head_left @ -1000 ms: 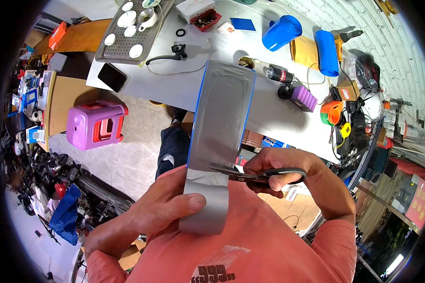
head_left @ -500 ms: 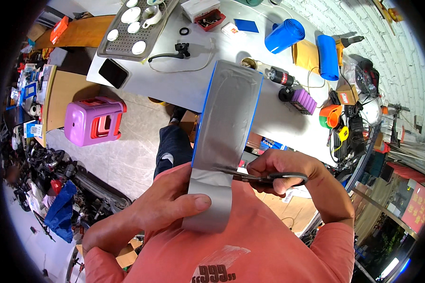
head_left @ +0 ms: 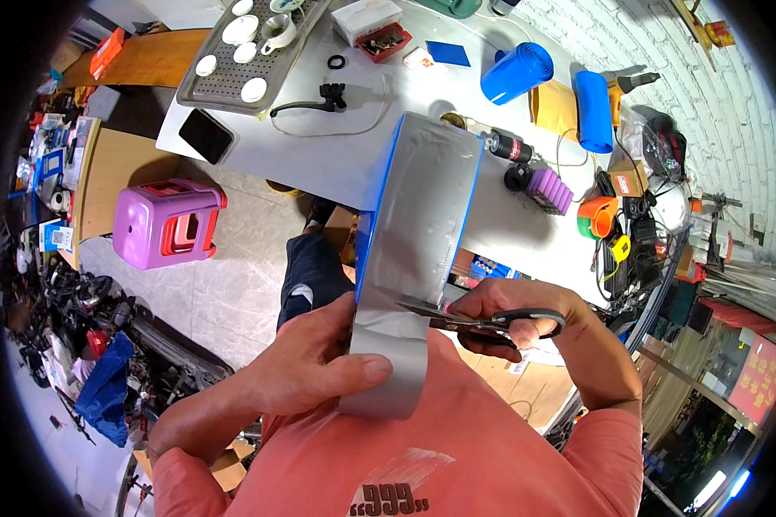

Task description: The person wraps a blue rectangular object with silver duct tape. They unroll the tape, smooth it onto the surface, and use scissors to cut the tape at the edges. The person repeats this process to cover the object completely.

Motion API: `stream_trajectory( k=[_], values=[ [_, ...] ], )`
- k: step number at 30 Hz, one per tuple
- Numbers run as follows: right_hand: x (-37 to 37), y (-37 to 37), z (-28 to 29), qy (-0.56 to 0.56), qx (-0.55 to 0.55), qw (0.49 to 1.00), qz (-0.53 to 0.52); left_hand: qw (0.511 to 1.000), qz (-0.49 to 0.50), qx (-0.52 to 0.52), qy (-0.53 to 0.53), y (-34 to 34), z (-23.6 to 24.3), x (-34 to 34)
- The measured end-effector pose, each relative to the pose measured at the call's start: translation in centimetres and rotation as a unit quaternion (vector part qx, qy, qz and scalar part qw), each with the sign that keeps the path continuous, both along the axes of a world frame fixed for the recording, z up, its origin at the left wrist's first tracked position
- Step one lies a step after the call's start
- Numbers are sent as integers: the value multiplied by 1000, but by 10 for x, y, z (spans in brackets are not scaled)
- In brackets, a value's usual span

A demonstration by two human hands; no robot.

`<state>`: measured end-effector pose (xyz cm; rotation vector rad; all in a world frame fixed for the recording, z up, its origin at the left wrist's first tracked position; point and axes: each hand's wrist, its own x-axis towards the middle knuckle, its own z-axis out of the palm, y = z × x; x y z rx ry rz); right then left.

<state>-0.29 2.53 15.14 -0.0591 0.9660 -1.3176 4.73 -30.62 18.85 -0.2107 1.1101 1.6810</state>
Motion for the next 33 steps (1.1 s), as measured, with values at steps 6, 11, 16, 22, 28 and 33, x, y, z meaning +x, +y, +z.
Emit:
stream_trajectory(
  k=[6,11,16,22,28,33],
  values=[
    [2,9,-6,40,-47,998,9,999,-5,-4,38,1,-7,1],
    [5,11,-7,49,-36,998,0,999,-13,-16,44,0,-10,1],
    [10,14,-15,81,-23,996,-6,999,5,9,34,1,-10,2],
    [6,15,-6,74,54,995,35,999,-2,14,39,1,-12,1],
    [3,14,-2,59,69,995,38,999,-15,-4,52,0,-12,-2],
    [3,13,-1,68,72,994,35,998,-17,10,52,-2,-18,-1]
  ],
)
